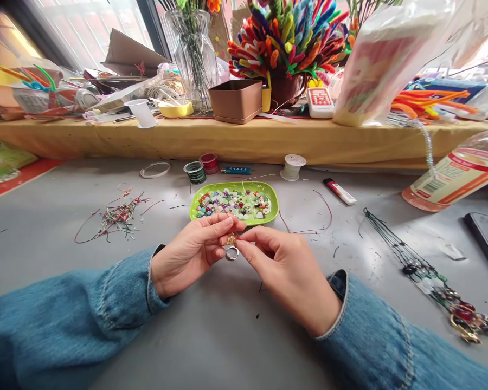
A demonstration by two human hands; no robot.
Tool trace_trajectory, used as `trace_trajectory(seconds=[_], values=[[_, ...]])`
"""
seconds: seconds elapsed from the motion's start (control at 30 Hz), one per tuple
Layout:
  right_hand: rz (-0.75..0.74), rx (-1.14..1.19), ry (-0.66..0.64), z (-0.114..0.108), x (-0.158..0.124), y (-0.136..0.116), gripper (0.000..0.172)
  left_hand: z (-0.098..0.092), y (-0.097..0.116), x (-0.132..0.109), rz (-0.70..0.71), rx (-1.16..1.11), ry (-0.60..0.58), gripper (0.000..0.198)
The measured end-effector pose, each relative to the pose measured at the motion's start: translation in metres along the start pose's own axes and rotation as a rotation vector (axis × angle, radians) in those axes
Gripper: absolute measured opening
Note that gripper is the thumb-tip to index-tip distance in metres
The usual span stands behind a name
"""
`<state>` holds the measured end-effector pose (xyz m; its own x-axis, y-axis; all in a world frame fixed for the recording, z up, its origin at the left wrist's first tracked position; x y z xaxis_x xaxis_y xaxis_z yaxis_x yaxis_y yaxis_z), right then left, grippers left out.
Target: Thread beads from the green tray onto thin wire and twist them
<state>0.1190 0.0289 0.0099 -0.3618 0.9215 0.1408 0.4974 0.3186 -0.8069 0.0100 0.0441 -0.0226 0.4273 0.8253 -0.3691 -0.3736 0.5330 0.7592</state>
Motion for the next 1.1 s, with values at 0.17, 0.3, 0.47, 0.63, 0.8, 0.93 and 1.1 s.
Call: trace_trajectory(seconds=[0.17, 0.3, 0.47, 0.63, 0.8, 0.93, 1.1], values=[[-0.073, -0.052, 0.044, 0.001, -0.004, -0.002, 0.017, 0.001, 0.002, -0.002, 0.041, 0.002, 0.004, 0.014], [-0.160, -0.142, 0.084, 0.001, -0.006, -0.008, 0.016, 0.001, 0.007, -0.005, 0.090, 0.053, 0.030, 0.013], [-0.245, -0.180, 0.100, 0.003, -0.008, -0.015, 0.014, 0.004, 0.015, -0.007, 0.169, 0.113, 0.006, 0.010], [-0.295, -0.245, 0.116, 0.002, -0.013, -0.017, 0.014, 0.004, 0.018, -0.008, 0.193, 0.185, 0.006, 0.010], [-0.319, -0.265, 0.125, 0.002, -0.015, -0.015, 0.014, 0.001, 0.019, -0.007, 0.204, 0.212, 0.022, 0.010], [-0.212, -0.217, 0.088, 0.001, -0.009, -0.006, 0.014, 0.001, 0.023, -0.006, 0.216, 0.253, 0.011, 0.011], [-0.139, -0.169, 0.125, -0.004, -0.005, -0.001, 0.017, 0.002, 0.020, -0.006, 0.132, 0.361, 0.003, 0.027]])
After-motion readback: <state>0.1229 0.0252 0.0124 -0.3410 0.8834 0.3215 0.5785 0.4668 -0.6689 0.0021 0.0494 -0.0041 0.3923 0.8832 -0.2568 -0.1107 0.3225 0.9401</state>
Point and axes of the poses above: each hand's wrist, its own x-axis towards the middle knuckle, its own z-axis out of the palm, y = z × x, the point moved 6 cm from there along x, towards the middle knuckle, and after that the axes turned 6 degrees about -z, right-handed, at the moved point
